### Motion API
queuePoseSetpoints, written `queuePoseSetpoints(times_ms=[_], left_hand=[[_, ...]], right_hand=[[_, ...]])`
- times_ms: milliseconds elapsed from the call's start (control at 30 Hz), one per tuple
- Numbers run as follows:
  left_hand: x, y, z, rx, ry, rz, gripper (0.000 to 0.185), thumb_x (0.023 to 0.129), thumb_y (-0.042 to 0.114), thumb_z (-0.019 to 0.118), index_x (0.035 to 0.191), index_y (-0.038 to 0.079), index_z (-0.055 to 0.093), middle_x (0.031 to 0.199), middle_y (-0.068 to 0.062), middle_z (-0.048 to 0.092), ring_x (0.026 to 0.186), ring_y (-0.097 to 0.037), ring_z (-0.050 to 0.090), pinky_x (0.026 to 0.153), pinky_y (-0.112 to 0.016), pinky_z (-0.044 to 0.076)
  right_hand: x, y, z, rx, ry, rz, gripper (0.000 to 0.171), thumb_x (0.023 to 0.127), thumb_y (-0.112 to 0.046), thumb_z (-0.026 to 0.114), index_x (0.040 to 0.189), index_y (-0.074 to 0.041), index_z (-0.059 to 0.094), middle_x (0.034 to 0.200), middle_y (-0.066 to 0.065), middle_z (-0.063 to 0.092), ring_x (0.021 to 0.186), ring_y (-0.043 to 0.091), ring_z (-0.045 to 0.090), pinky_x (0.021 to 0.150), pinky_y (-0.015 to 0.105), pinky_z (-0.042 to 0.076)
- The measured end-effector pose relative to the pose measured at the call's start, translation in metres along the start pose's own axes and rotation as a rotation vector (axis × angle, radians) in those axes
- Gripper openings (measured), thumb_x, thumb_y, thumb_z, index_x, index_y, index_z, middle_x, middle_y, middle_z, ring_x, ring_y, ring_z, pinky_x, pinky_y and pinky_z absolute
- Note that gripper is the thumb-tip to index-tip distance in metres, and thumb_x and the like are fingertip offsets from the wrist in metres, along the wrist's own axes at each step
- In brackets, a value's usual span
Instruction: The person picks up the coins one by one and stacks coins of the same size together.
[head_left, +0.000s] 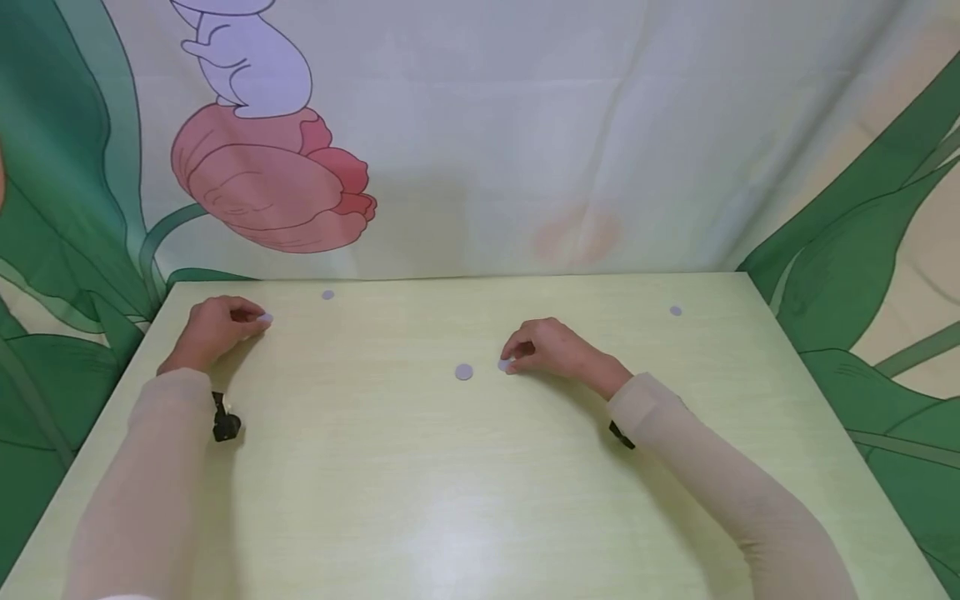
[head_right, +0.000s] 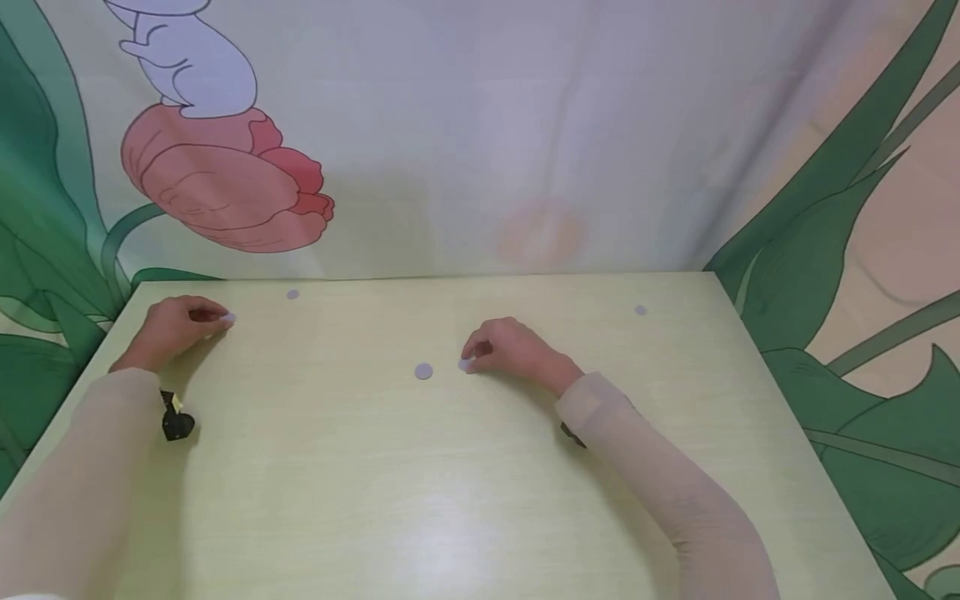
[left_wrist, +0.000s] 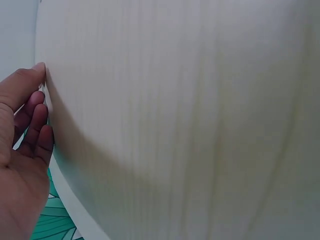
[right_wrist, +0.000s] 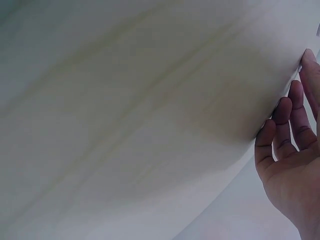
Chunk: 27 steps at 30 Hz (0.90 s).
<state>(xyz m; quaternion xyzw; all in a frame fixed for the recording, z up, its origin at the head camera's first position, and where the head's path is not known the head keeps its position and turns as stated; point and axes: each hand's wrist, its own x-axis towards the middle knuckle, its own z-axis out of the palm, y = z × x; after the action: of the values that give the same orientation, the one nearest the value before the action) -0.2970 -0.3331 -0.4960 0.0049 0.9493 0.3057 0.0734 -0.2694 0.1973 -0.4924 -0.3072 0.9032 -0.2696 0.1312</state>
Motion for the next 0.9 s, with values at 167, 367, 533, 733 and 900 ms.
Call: queuePoseSetpoints(times_ms=[167,367,533,733,900], left_hand=[[0.0008,-0.0002,0.0028,0.017,0.022,0.044,0.045,0.101,0.033,0.065,0.123,-0.005,0.064,0.117,-0.025,0.062,0.106,-0.039,0.054,0.097,-0.056,0.046],[0.0009,-0.0063,0.0044,-0.017,0.039,0.009,0.050,0.101,0.039,0.063,0.127,-0.004,0.061,0.122,-0.025,0.060,0.109,-0.039,0.053,0.099,-0.057,0.045],[0.0001,-0.0055,0.0044,-0.035,0.032,0.003,0.052,0.102,0.041,0.062,0.130,-0.003,0.059,0.126,-0.025,0.057,0.112,-0.040,0.052,0.101,-0.058,0.045],[-0.0033,-0.0037,0.0035,-0.046,0.034,-0.004,0.050,0.102,0.039,0.062,0.132,-0.001,0.057,0.129,-0.025,0.056,0.117,-0.041,0.051,0.104,-0.059,0.043],[-0.0036,-0.0050,0.0025,-0.055,0.033,-0.009,0.054,0.102,0.043,0.060,0.132,-0.001,0.057,0.129,-0.025,0.056,0.118,-0.042,0.051,0.105,-0.060,0.043]], right_hand=[[0.0002,0.0007,0.0007,0.001,0.004,0.005,0.016,0.088,-0.022,0.082,0.104,-0.017,0.079,0.093,-0.006,0.067,0.087,0.010,0.061,0.083,0.026,0.053],[0.0005,-0.0024,-0.0002,-0.005,-0.006,0.008,0.016,0.089,-0.022,0.081,0.104,-0.017,0.079,0.092,-0.006,0.066,0.086,0.010,0.061,0.083,0.026,0.052],[-0.0005,-0.0046,-0.0016,-0.006,-0.005,0.020,0.016,0.089,-0.021,0.081,0.104,-0.016,0.079,0.091,-0.005,0.066,0.086,0.011,0.060,0.082,0.026,0.052],[-0.0001,-0.0030,-0.0003,-0.006,-0.002,0.016,0.016,0.089,-0.023,0.081,0.103,-0.017,0.079,0.090,-0.005,0.066,0.085,0.011,0.060,0.081,0.026,0.052],[0.0007,-0.0013,0.0003,-0.004,0.005,0.017,0.015,0.089,-0.023,0.082,0.103,-0.018,0.079,0.090,-0.006,0.065,0.085,0.012,0.060,0.081,0.026,0.052]])
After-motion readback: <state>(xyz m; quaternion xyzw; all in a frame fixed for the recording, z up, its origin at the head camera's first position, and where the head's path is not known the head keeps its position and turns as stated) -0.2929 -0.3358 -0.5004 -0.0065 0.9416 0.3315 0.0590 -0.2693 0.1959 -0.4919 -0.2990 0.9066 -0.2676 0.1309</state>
